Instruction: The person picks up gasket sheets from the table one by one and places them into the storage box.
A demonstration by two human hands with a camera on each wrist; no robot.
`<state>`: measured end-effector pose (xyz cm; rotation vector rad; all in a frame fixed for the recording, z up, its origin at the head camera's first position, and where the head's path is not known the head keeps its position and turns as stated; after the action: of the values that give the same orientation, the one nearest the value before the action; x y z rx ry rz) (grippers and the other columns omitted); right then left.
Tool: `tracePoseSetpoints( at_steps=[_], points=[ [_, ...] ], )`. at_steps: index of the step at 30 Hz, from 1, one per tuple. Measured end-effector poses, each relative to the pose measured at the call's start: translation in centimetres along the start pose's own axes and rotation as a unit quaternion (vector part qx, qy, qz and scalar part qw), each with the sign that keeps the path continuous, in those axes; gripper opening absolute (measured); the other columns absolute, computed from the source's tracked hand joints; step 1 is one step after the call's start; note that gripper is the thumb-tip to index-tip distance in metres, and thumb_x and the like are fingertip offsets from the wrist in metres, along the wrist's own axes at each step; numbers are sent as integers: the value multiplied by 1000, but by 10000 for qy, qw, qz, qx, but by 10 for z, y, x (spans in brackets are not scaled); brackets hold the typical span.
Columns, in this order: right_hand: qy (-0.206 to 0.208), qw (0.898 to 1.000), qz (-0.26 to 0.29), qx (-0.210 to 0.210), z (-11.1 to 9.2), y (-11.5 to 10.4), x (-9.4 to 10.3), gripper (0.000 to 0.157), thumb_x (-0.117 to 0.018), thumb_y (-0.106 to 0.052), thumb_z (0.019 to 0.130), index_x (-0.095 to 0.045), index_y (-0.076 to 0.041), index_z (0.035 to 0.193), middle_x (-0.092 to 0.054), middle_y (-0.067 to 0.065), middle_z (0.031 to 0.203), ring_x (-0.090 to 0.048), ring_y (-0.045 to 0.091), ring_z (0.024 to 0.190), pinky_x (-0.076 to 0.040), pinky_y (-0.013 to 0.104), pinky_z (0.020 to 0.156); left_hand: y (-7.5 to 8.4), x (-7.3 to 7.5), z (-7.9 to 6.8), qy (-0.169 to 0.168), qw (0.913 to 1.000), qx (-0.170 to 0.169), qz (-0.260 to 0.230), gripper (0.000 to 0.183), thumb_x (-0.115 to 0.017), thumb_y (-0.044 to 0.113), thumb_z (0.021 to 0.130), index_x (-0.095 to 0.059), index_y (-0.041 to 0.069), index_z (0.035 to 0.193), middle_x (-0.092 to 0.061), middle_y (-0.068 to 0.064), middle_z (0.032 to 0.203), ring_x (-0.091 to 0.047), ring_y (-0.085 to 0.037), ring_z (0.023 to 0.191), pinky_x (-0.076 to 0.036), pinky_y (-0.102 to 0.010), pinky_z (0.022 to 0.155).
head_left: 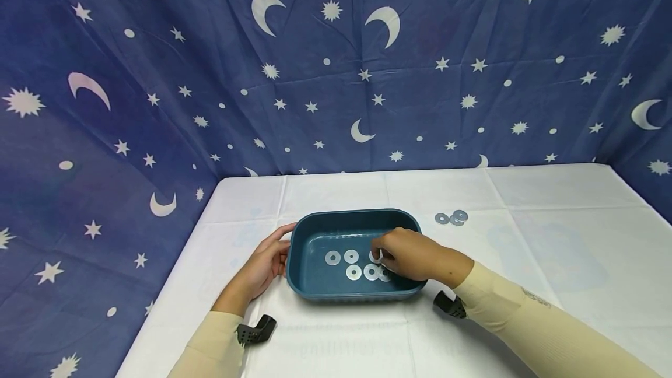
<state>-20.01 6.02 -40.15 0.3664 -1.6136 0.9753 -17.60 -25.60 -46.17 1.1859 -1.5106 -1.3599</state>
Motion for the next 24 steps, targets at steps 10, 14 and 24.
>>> tracePoseSetpoints(
  at_steps=[10, 14, 24],
  points=[
    [897, 9928, 794, -46, -20, 7, 14, 6, -67, -9, 93, -70, -14, 93, -63, -9, 83, -54, 4, 74, -50, 22, 67, 2, -1, -1, -38, 10000, 9, 3, 55, -36, 13, 99, -32, 12, 154, -63, 3, 80, -52, -10, 64, -45, -23, 56],
    [1407, 9831, 1129, -310, -29, 18, 23, 10, -67, -7, 92, -69, -17, 90, -61, -10, 77, -53, 4, 71, -48, 22, 64, 2, -2, -1, -44, 10000, -11, -6, 55, -36, 13, 99, -32, 12, 154, -63, 2, 80, -52, -10, 64, -44, -23, 56],
    [1935, 9719, 926, -965, -49, 61, 37, 8, -64, -5, 91, -70, -10, 91, -60, -7, 71, -53, 9, 67, -45, 24, 61, 1, -2, -1, 16, 10000, -8, 26, 58, -36, 9, 95, -32, 10, 153, -62, 3, 76, -52, -9, 61, -44, -23, 55]
  ],
)
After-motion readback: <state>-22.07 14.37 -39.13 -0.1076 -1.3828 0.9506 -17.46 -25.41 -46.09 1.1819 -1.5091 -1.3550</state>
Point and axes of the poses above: each hand's wrist, its own z-axis towards the middle knuckle, its own x-axis out of the back of the hand, y = z × x, the point moved 1 cm from there along z, towards the middle knuckle
